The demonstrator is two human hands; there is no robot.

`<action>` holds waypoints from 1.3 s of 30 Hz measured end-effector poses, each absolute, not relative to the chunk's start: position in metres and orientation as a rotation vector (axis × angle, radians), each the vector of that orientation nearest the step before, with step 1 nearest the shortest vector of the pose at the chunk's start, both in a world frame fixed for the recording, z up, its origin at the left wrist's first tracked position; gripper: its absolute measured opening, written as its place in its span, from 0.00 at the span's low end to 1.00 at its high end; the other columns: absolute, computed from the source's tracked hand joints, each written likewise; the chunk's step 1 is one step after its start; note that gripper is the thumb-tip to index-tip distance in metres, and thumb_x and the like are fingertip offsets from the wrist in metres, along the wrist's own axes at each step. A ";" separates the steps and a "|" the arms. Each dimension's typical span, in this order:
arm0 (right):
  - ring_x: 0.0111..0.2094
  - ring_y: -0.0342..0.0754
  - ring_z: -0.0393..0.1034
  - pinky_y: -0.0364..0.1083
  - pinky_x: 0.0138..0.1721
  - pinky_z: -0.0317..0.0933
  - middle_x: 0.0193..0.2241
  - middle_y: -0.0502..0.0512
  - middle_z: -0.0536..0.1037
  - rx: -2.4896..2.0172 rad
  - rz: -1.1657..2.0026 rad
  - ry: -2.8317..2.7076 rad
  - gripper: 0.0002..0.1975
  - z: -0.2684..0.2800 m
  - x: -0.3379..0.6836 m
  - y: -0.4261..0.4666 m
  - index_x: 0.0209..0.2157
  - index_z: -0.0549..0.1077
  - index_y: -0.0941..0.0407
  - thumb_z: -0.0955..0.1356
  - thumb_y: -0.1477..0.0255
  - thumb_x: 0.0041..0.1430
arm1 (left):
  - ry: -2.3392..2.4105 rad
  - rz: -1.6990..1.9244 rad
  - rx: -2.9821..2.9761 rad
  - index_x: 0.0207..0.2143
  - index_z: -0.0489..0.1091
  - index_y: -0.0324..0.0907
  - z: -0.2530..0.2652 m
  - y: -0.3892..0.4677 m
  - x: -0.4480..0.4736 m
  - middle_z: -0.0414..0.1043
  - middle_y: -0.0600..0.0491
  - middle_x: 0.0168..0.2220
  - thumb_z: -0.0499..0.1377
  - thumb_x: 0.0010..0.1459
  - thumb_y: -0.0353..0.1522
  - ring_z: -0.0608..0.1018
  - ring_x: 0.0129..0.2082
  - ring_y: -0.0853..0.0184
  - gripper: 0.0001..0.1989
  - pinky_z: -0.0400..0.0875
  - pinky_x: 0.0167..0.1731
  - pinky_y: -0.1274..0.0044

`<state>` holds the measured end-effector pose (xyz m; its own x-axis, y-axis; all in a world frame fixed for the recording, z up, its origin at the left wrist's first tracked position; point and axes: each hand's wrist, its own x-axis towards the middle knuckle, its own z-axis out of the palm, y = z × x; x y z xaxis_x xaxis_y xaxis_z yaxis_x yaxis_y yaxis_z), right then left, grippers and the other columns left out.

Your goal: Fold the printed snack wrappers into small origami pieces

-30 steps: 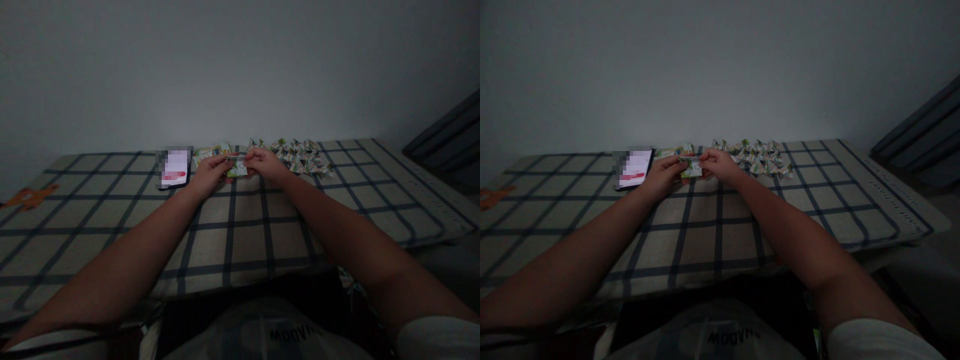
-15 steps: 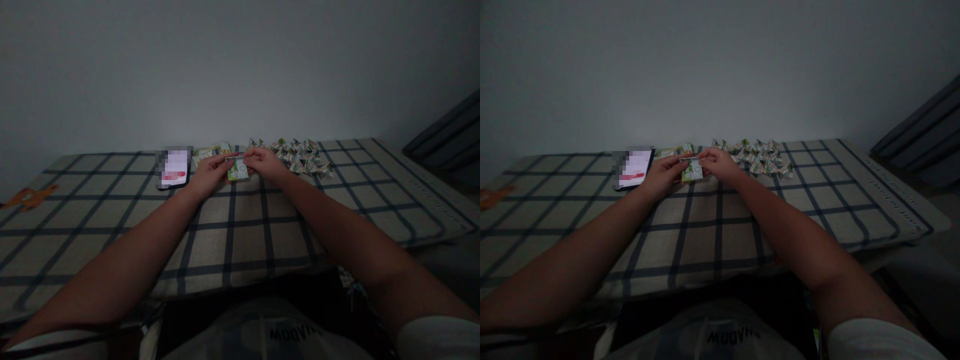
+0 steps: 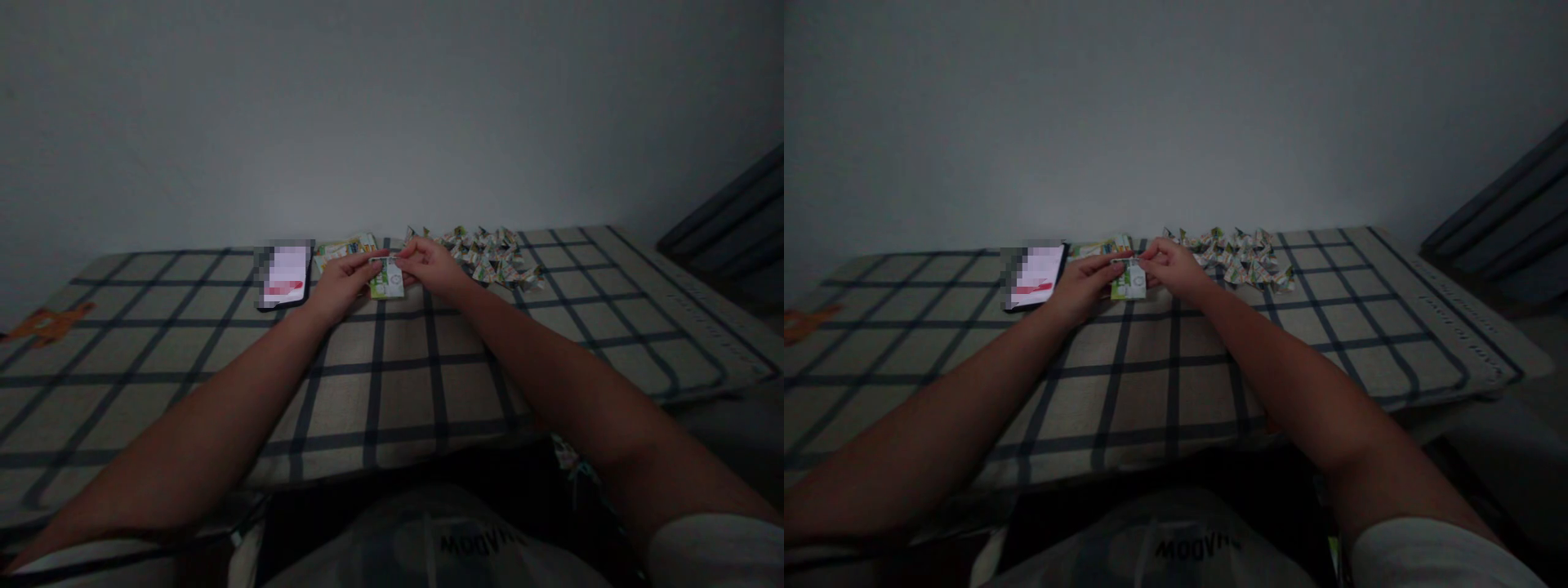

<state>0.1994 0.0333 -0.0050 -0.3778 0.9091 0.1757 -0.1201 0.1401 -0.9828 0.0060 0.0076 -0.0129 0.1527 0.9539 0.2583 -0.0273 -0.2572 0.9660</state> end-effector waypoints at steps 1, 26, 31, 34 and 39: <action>0.26 0.40 0.76 0.42 0.33 0.74 0.24 0.45 0.77 -0.808 1.407 -1.486 0.13 -0.005 0.199 0.033 0.32 0.65 0.54 0.74 0.73 0.57 | 0.983 1.286 1.475 0.45 0.83 0.41 -0.012 0.008 0.006 0.82 0.48 0.33 0.71 0.51 0.46 0.82 0.33 0.63 0.23 0.76 0.33 0.74; 0.26 0.42 0.74 0.41 0.30 0.70 0.24 0.47 0.77 -0.886 1.332 -1.566 0.06 -0.006 0.201 0.032 0.31 0.72 0.56 0.73 0.73 0.56 | 1.123 1.283 1.597 0.33 0.80 0.38 -0.010 0.008 0.004 0.79 0.51 0.27 0.69 0.49 0.53 0.77 0.25 0.68 0.25 0.73 0.27 0.76; 0.27 0.41 0.70 0.40 0.30 0.64 0.25 0.47 0.76 -0.914 1.197 -1.647 0.04 -0.007 0.202 0.035 0.33 0.75 0.57 0.73 0.73 0.55 | 1.128 1.149 1.693 0.29 0.77 0.39 -0.007 0.004 0.005 0.74 0.54 0.21 0.68 0.52 0.45 0.74 0.20 0.70 0.17 0.70 0.24 0.78; 0.29 0.42 0.70 0.40 0.32 0.64 0.28 0.48 0.78 -0.883 1.163 -1.629 0.06 -0.007 0.203 0.036 0.36 0.77 0.56 0.73 0.71 0.56 | 1.130 1.181 1.721 0.30 0.76 0.39 -0.007 0.005 0.006 0.74 0.54 0.21 0.67 0.53 0.43 0.73 0.19 0.72 0.15 0.68 0.22 0.79; 0.28 0.42 0.67 0.42 0.32 0.62 0.26 0.50 0.77 -0.955 0.981 -1.705 0.10 -0.008 0.208 0.041 0.29 0.76 0.57 0.72 0.65 0.59 | 1.146 1.259 1.589 0.30 0.74 0.39 -0.007 0.008 0.005 0.73 0.55 0.21 0.68 0.52 0.43 0.73 0.19 0.72 0.15 0.67 0.21 0.79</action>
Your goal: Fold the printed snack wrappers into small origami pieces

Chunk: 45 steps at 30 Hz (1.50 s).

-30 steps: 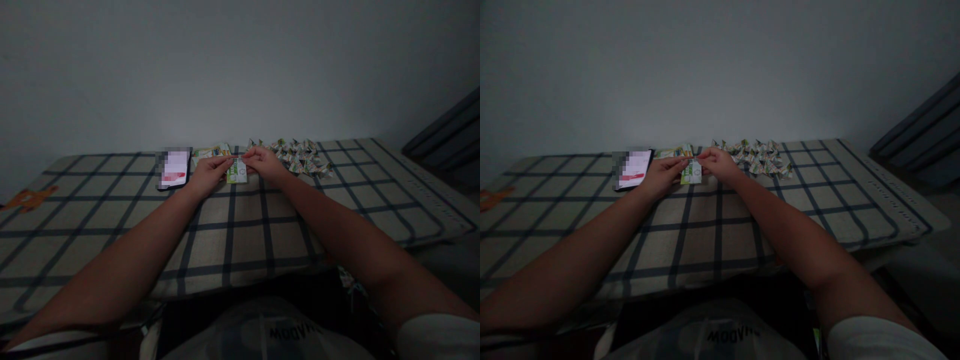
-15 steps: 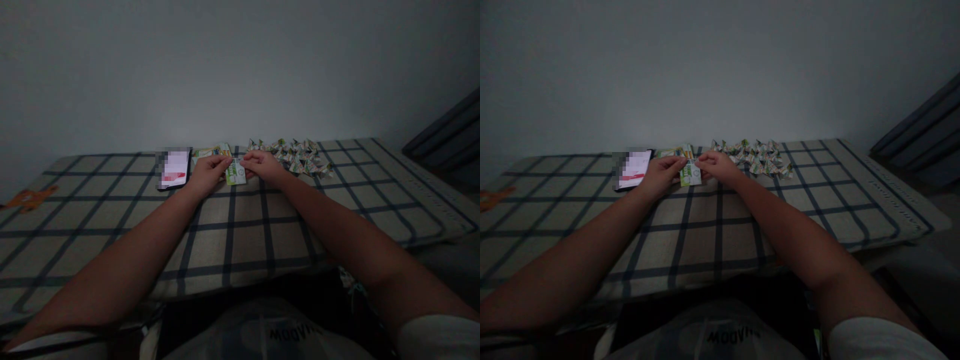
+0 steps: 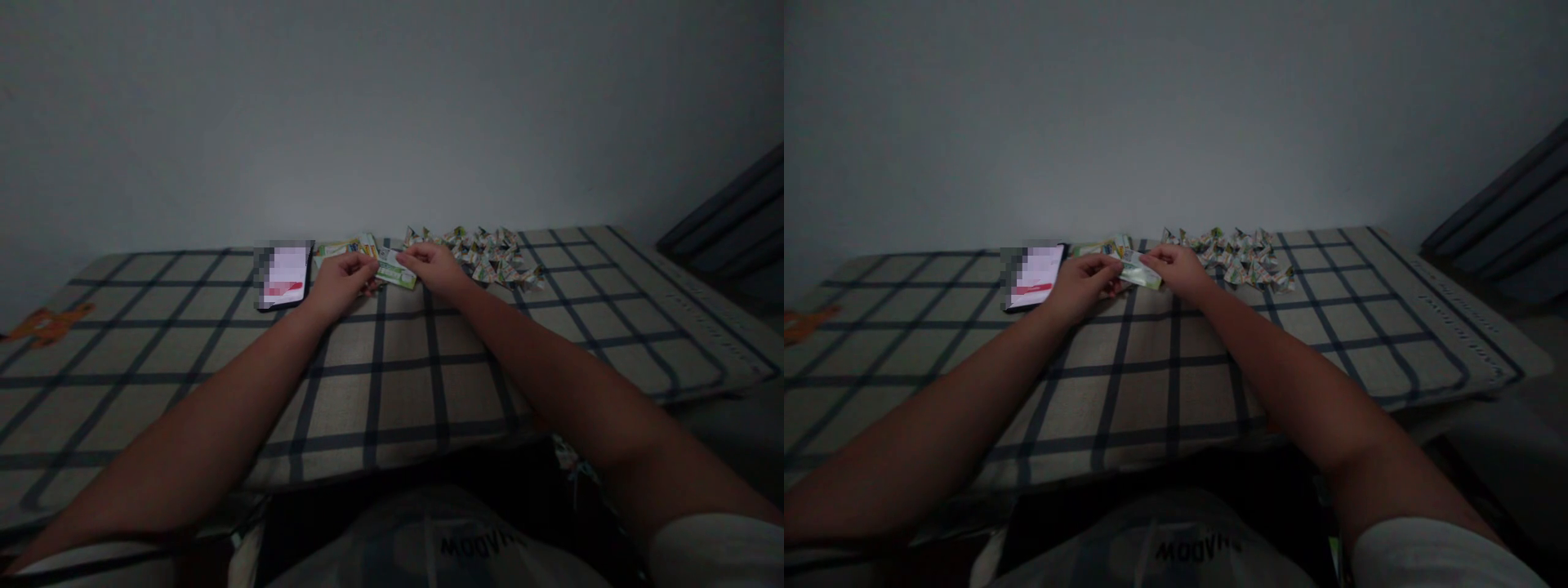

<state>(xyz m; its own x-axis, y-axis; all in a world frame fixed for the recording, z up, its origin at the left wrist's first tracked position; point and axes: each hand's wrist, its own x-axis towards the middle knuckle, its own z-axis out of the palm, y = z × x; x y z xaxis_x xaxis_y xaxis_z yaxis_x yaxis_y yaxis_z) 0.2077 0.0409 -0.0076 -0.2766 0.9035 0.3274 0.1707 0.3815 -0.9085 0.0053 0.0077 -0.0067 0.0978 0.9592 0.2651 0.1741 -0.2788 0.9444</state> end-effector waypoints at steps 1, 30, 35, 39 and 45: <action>0.29 0.43 0.67 0.42 0.32 0.62 0.26 0.50 0.77 -0.961 0.938 -1.735 0.10 -0.007 0.209 0.041 0.28 0.76 0.57 0.72 0.65 0.58 | 1.143 1.245 1.556 0.30 0.74 0.40 -0.007 0.007 0.006 0.73 0.55 0.20 0.68 0.51 0.42 0.73 0.19 0.71 0.15 0.68 0.21 0.79; 0.56 0.58 0.67 0.59 0.59 0.62 0.52 0.62 0.74 -0.678 0.403 -2.105 0.31 -0.018 0.209 0.042 0.53 0.72 0.55 0.79 0.60 0.49 | 1.163 1.234 1.469 0.34 0.78 0.37 -0.009 0.009 0.007 0.77 0.53 0.25 0.68 0.52 0.49 0.75 0.21 0.71 0.22 0.71 0.25 0.79; 0.56 0.58 0.65 0.60 0.60 0.60 0.49 0.61 0.71 -0.693 0.381 -2.224 0.26 -0.019 0.207 0.035 0.45 0.70 0.53 0.78 0.57 0.50 | 1.104 1.172 1.515 0.35 0.80 0.37 -0.010 0.006 0.009 0.79 0.51 0.29 0.69 0.50 0.51 0.77 0.24 0.69 0.24 0.73 0.28 0.78; 0.52 0.56 0.66 0.56 0.58 0.62 0.45 0.59 0.71 -0.680 0.364 -2.230 0.21 -0.018 0.207 0.034 0.40 0.68 0.53 0.76 0.55 0.54 | 1.036 1.148 1.536 0.36 0.82 0.37 -0.012 0.007 0.009 0.79 0.50 0.29 0.70 0.51 0.48 0.77 0.27 0.69 0.22 0.73 0.29 0.79; 0.53 0.54 0.69 0.55 0.58 0.61 0.47 0.61 0.75 -0.631 0.331 -2.177 0.12 -0.018 0.210 0.041 0.37 0.75 0.56 0.72 0.61 0.59 | 1.001 1.173 1.390 0.38 0.82 0.37 -0.014 0.010 0.007 0.80 0.51 0.29 0.71 0.49 0.42 0.78 0.26 0.69 0.19 0.77 0.32 0.76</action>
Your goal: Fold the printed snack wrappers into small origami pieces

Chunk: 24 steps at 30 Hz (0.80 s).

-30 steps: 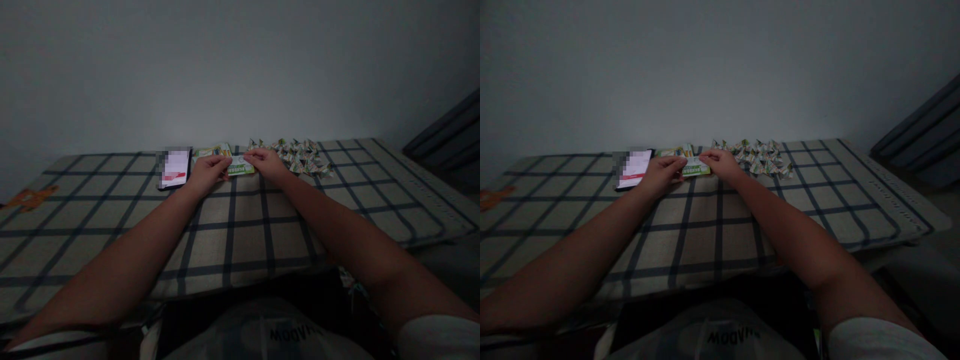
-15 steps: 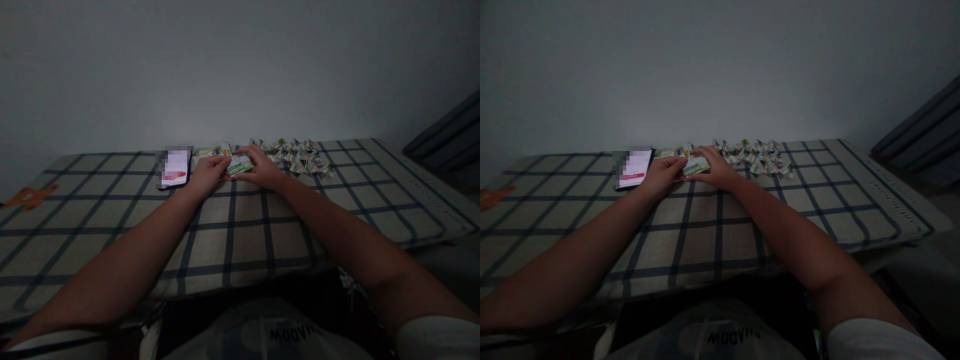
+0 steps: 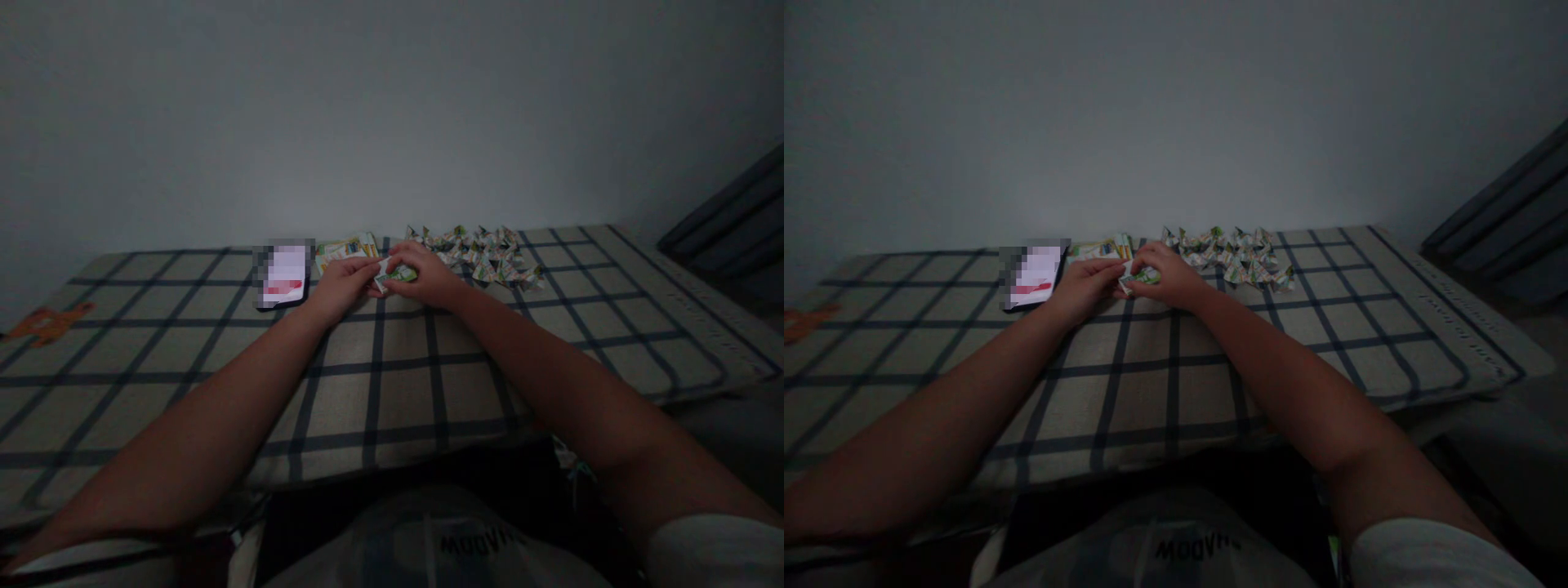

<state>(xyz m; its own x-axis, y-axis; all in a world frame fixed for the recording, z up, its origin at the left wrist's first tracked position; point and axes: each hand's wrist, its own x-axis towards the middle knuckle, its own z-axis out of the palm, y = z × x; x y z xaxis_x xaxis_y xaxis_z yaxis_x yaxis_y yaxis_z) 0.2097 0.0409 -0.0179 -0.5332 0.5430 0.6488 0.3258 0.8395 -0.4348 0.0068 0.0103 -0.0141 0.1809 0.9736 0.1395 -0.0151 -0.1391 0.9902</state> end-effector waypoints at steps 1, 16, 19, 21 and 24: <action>0.53 0.53 0.70 0.54 0.58 0.61 0.48 0.61 0.76 -0.621 0.334 -2.179 0.11 -0.017 0.210 0.041 0.36 0.76 0.56 0.70 0.62 0.62 | 0.998 1.187 1.387 0.39 0.82 0.37 -0.014 0.011 0.007 0.80 0.50 0.31 0.71 0.49 0.42 0.78 0.26 0.69 0.19 0.77 0.31 0.76; 0.29 0.44 0.65 0.45 0.35 0.59 0.28 0.53 0.77 -0.855 0.397 -2.024 0.11 0.002 0.210 0.027 0.33 0.75 0.58 0.66 0.64 0.62 | 1.067 1.234 1.466 0.43 0.84 0.41 -0.007 0.001 0.010 0.81 0.49 0.30 0.74 0.47 0.45 0.75 0.25 0.70 0.24 0.70 0.26 0.78; 0.29 0.44 0.67 0.45 0.35 0.61 0.29 0.53 0.78 -0.851 0.411 -2.010 0.11 0.002 0.210 0.025 0.32 0.74 0.57 0.66 0.64 0.62 | 1.063 1.249 1.431 0.42 0.84 0.40 -0.008 0.004 0.009 0.82 0.46 0.34 0.75 0.45 0.45 0.79 0.29 0.66 0.24 0.73 0.30 0.76; 0.29 0.45 0.67 0.45 0.35 0.62 0.29 0.53 0.78 -0.836 0.437 -1.997 0.11 0.001 0.209 0.026 0.33 0.74 0.56 0.66 0.63 0.62 | 1.063 1.257 1.407 0.42 0.84 0.41 -0.009 0.004 0.008 0.83 0.45 0.36 0.75 0.45 0.45 0.80 0.31 0.65 0.24 0.75 0.32 0.75; 0.31 0.45 0.69 0.46 0.36 0.64 0.32 0.54 0.78 -0.794 0.527 -1.938 0.13 -0.005 0.208 0.030 0.38 0.74 0.56 0.66 0.61 0.63 | 1.072 1.266 1.392 0.40 0.84 0.41 -0.009 0.005 0.008 0.83 0.46 0.36 0.75 0.44 0.45 0.80 0.30 0.66 0.23 0.74 0.32 0.75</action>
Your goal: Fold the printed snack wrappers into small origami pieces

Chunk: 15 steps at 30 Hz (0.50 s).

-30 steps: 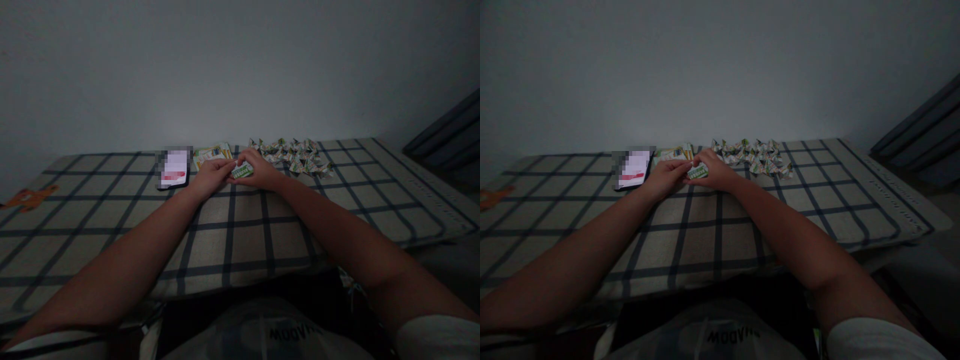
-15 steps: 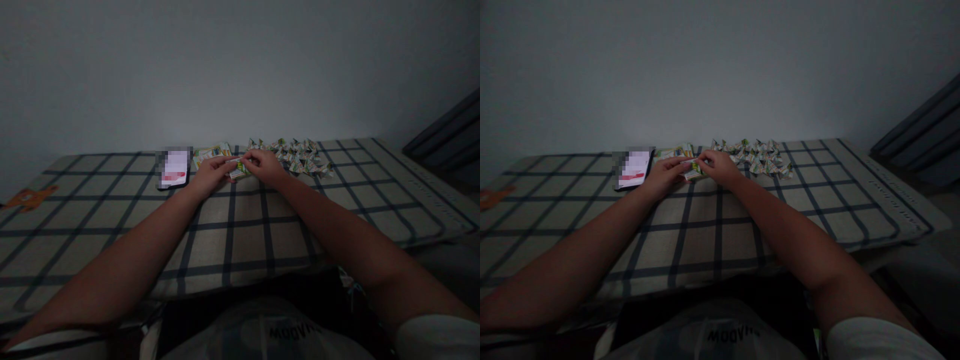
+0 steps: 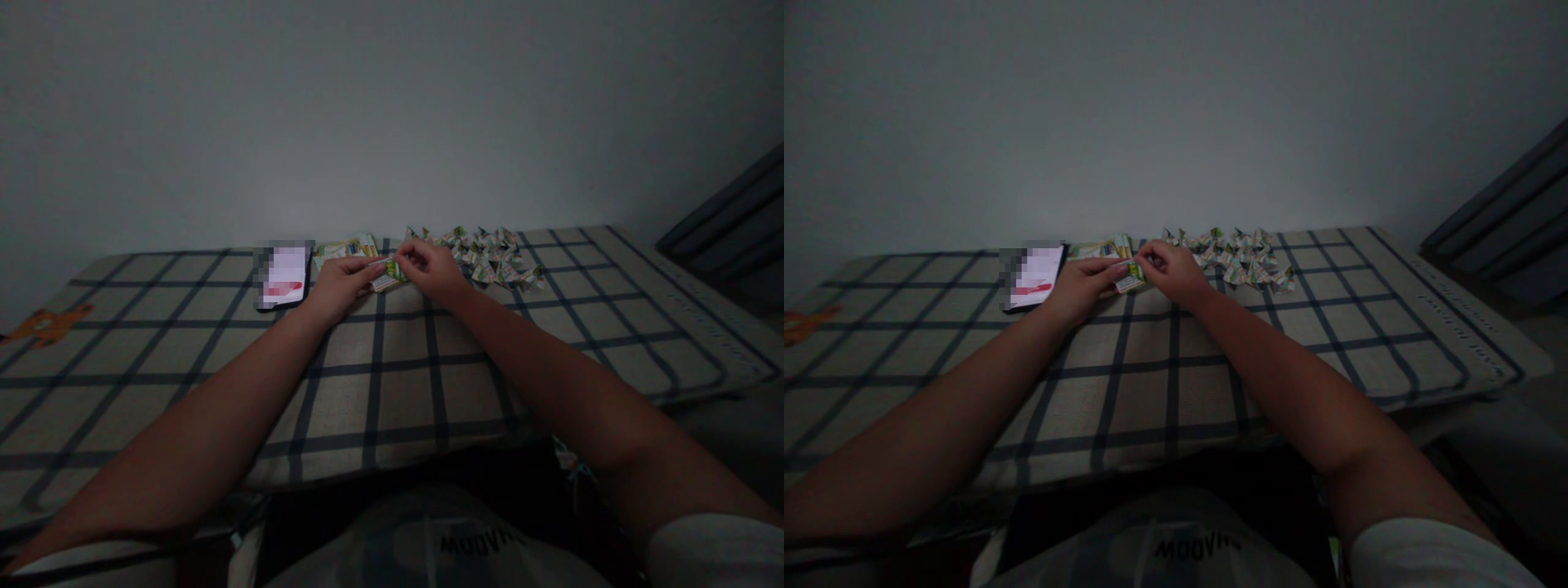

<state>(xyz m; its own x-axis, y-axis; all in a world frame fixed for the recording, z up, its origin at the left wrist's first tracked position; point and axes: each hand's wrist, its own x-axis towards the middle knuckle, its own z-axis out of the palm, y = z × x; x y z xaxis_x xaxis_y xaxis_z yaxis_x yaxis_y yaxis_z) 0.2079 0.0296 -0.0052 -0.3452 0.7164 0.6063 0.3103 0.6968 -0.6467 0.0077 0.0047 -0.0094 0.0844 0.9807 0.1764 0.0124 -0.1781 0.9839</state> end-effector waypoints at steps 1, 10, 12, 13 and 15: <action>0.33 0.46 0.70 0.46 0.37 0.64 0.34 0.55 0.79 -0.777 0.570 -1.903 0.15 -0.007 0.208 0.031 0.42 0.74 0.56 0.66 0.59 0.63 | 1.076 1.267 1.393 0.40 0.84 0.41 -0.009 0.005 0.007 0.83 0.46 0.35 0.75 0.45 0.45 0.79 0.30 0.67 0.22 0.74 0.32 0.76; 0.27 0.43 0.62 0.45 0.32 0.57 0.27 0.51 0.74 -0.856 0.482 -2.012 0.18 -0.007 0.210 0.036 0.37 0.79 0.59 0.69 0.56 0.62 | 1.092 1.270 1.470 0.39 0.84 0.41 -0.011 0.006 0.005 0.79 0.51 0.29 0.73 0.49 0.47 0.74 0.25 0.72 0.21 0.68 0.26 0.80; 0.27 0.43 0.61 0.45 0.32 0.56 0.26 0.51 0.74 -0.884 0.469 -2.007 0.19 -0.005 0.211 0.035 0.35 0.79 0.59 0.68 0.56 0.64 | 1.100 1.288 1.452 0.40 0.84 0.41 -0.010 0.006 0.006 0.80 0.50 0.30 0.73 0.48 0.47 0.74 0.25 0.72 0.22 0.69 0.27 0.79; 0.26 0.43 0.61 0.45 0.31 0.56 0.26 0.51 0.74 -0.899 0.460 -2.006 0.19 -0.004 0.211 0.034 0.34 0.79 0.59 0.68 0.56 0.64 | 1.107 1.298 1.435 0.39 0.84 0.40 -0.008 0.006 0.006 0.80 0.50 0.31 0.73 0.47 0.47 0.75 0.25 0.72 0.23 0.70 0.27 0.79; 0.27 0.44 0.61 0.45 0.31 0.55 0.25 0.51 0.74 -0.916 0.441 -2.004 0.21 -0.003 0.212 0.033 0.34 0.79 0.58 0.67 0.54 0.65 | 1.123 1.302 1.389 0.37 0.83 0.40 -0.006 0.006 0.007 0.80 0.49 0.31 0.74 0.45 0.48 0.75 0.25 0.71 0.23 0.71 0.27 0.79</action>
<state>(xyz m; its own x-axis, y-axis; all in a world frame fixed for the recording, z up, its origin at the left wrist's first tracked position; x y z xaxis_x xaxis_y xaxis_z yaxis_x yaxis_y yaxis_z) 0.2119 0.0333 -0.0026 -0.3556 0.7440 0.5657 0.4376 0.6674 -0.6026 0.0071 0.0062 -0.0063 0.0336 0.9824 0.1835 0.0370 -0.1847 0.9821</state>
